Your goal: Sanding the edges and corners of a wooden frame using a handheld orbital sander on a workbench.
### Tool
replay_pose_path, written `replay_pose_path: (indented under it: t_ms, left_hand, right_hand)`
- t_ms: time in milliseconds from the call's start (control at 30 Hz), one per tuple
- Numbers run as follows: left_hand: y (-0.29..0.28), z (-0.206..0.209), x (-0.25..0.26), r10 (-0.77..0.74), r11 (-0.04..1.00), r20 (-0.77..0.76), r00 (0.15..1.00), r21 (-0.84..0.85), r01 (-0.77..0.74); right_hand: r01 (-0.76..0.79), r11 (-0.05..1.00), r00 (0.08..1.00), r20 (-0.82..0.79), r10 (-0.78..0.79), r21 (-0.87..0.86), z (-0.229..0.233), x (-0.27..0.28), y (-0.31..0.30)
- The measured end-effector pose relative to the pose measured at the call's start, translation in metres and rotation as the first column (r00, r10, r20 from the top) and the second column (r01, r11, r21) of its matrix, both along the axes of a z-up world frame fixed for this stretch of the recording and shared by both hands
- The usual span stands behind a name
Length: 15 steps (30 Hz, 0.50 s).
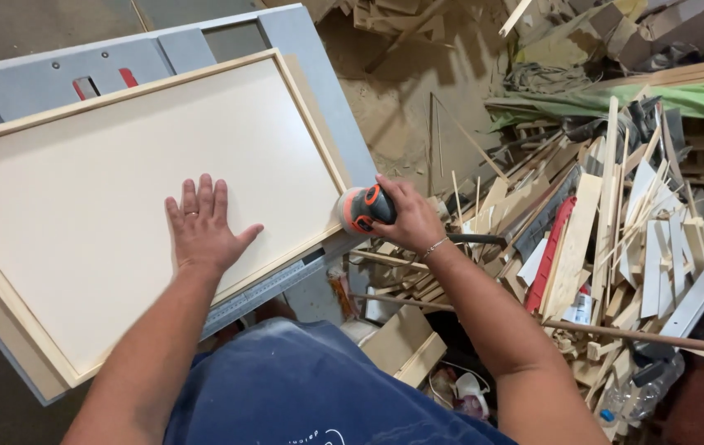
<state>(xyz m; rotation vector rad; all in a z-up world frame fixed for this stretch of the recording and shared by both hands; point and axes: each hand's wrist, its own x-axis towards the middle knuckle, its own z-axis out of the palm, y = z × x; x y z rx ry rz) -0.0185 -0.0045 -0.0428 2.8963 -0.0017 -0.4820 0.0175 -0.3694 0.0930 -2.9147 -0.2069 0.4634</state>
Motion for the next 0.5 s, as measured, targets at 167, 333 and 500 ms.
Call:
replay_pose_path:
  t_ms: [167,333,500]
  left_hand:
    - [0.001,0.001,0.0,0.0,0.999,0.013,1.0,-0.036,0.0]
    - [0.001,-0.014,-0.001,-0.001,1.0,0.033,0.999,-0.031,0.002]
    - [0.004,-0.026,0.007,0.009,1.0,0.01,1.0,-0.026,-0.009]
  right_hand:
    - [0.02,1.0,0.999,0.031,-0.021,0.006,-0.002,-0.031,0.035]
    - [-0.04,0.999,0.996,0.076,0.039,0.019,0.001,-0.059,0.095]
    - [-0.073,0.997,0.996,0.049,0.072,0.031,0.012,-0.083,0.148]
